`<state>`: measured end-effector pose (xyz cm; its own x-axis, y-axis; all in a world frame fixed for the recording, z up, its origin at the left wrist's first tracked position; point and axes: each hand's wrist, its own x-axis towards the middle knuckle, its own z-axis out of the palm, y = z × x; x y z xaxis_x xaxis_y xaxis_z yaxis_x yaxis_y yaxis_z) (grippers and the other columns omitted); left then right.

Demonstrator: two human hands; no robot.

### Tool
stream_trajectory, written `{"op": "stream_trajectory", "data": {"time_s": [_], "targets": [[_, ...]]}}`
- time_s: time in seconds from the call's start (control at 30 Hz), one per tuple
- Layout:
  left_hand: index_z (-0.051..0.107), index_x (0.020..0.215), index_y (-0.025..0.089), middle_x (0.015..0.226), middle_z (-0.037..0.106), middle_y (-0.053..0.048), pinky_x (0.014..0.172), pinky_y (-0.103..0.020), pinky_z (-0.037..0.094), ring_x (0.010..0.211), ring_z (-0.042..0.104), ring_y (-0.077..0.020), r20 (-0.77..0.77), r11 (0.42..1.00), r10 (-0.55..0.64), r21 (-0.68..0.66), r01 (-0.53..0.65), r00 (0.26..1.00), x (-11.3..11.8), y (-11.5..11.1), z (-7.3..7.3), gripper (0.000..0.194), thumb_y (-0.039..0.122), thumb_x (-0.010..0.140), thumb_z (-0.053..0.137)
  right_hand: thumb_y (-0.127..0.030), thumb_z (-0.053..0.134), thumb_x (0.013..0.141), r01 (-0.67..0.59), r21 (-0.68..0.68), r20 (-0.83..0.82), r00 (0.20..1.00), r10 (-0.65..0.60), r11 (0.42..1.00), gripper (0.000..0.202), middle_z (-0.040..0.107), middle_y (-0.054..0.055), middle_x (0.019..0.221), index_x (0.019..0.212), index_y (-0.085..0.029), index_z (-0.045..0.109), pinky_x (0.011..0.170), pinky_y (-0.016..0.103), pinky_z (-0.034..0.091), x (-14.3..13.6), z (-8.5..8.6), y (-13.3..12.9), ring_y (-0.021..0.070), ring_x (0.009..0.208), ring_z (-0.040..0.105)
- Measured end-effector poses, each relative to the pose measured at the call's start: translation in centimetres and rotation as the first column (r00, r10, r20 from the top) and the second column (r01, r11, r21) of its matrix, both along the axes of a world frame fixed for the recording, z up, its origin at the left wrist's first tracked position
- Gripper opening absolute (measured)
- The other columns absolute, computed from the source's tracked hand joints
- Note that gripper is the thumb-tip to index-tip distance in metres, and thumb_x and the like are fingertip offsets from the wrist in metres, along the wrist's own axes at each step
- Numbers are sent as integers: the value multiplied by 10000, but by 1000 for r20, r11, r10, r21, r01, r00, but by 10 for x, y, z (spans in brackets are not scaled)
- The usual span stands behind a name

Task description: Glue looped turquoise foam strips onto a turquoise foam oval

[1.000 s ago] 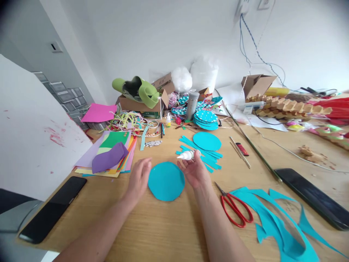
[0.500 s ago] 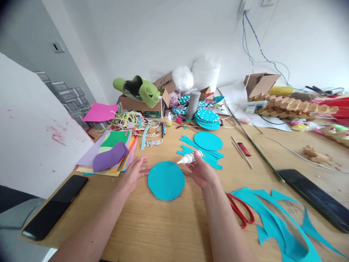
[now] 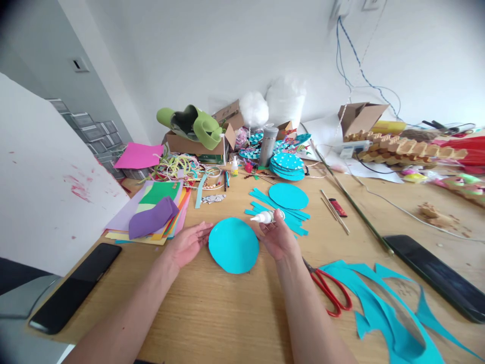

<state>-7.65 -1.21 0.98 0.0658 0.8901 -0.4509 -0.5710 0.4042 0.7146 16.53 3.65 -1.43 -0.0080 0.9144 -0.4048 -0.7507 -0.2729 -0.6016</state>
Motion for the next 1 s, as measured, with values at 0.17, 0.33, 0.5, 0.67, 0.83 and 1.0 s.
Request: {"op": "stream_trajectory", "data": {"time_s": [0.17, 0.33, 0.5, 0.67, 0.83, 1.0], "targets": [[711, 924, 127, 915, 715, -100, 755, -276, 504, 812, 660, -174, 15, 991, -132, -19, 132, 991, 3, -5, -6, 189, 288, 867, 628, -447, 735, 734, -21, 22, -9, 1000, 21, 1000, 224, 691, -45, 698, 787, -265, 614, 660, 411, 582, -8, 0, -2, 166, 579, 646], [721, 916, 121, 863, 716, -90, 747, -291, 502, 783, 654, -177, 7, 966, -253, 62, 253, 967, 4, -9, -13, 209, 225, 738, 754, -424, 765, 703, -74, 71, -34, 996, 77, 995, 234, 693, -31, 696, 756, -255, 613, 717, 461, 588, -21, 3, -9, 185, 627, 662], [720, 945, 121, 871, 718, -84, 776, -299, 503, 791, 657, -170, 0, 963, -263, 64, 263, 965, 7, -11, -9, 250, 182, 709, 773, -428, 748, 724, -83, 88, -52, 995, 87, 993, 225, 691, -20, 696, 749, -249, 613, 730, 441, 587, -30, 4, -13, 190, 678, 671], [703, 924, 118, 893, 711, -84, 789, -323, 513, 788, 663, -172, 30, 961, -269, 70, 266, 963, 13, -13, -9, 246, 193, 706, 789, -460, 729, 737, -90, 106, -13, 996, 92, 990, 240, 688, -24, 690, 756, -254, 609, 745, 430, 585, -34, -1, -13, 188, 673, 673], [683, 936, 129, 872, 701, -80, 697, -312, 537, 741, 667, -172, 33, 948, -310, 91, 306, 950, 14, -13, -16, 258, 262, 733, 772, -498, 695, 758, -108, 64, -4, 994, 108, 992, 266, 696, -14, 686, 751, -247, 605, 745, 385, 586, -37, -4, -11, 182, 672, 678], [657, 950, 143, 795, 681, -64, 558, -266, 523, 627, 651, -158, -37, 923, -377, 68, 378, 926, 11, -13, -17, 301, 377, 772, 720, -455, 669, 798, -58, 2, -62, 996, 58, 998, 212, 684, -33, 666, 769, -256, 602, 718, 392, 588, -38, 0, -12, 161, 598, 651]]}}
